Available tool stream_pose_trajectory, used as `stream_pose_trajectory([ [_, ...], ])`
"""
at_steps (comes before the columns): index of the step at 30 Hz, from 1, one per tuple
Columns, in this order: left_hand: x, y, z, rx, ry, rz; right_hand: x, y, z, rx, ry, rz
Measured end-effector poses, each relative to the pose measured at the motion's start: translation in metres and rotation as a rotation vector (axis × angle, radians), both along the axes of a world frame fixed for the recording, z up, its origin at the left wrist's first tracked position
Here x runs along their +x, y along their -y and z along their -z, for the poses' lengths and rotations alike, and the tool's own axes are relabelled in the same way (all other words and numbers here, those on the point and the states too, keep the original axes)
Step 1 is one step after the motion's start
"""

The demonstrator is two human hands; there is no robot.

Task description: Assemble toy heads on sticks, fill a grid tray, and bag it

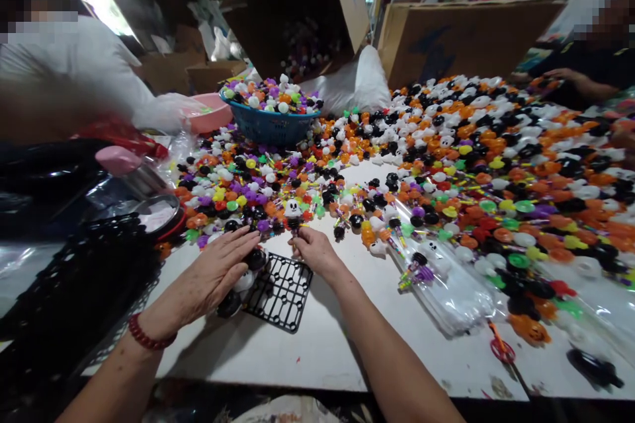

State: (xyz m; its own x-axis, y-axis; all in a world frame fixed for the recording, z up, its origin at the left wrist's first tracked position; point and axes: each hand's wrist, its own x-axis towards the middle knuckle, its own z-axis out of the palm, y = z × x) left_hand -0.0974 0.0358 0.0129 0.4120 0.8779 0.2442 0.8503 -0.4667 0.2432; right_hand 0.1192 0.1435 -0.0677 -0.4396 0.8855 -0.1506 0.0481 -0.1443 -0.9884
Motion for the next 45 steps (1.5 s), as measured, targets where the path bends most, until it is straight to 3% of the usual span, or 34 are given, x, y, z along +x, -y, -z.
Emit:
stream_pose_trajectory([
  [10,0.002,-0.001,-0.002,-0.022,0.018,0.039,-0.031,0.009,0.022,0.085,0.096,0.046],
  [17,0.001,-0.001,-0.002,-0.027,-0.001,0.034,-0.046,0.006,0.034,0.203,0.178,-0.051],
  [25,0.001,-0.002,-0.003,-0.034,-0.024,0.035,-0.037,0.003,0.023,0.407,0.297,-0.201],
  [32,0.005,-0.012,-0.014,-0.048,-0.125,0.021,-0.038,0.001,0.020,0.658,0.350,-0.329],
  [39,0.011,-0.024,-0.009,-0.055,-0.214,0.039,-0.042,0.003,0.025,0.682,0.436,-0.309],
  [45,0.011,-0.032,-0.004,0.027,-0.231,0.051,-0.049,0.003,0.016,0.708,0.635,-0.325],
])
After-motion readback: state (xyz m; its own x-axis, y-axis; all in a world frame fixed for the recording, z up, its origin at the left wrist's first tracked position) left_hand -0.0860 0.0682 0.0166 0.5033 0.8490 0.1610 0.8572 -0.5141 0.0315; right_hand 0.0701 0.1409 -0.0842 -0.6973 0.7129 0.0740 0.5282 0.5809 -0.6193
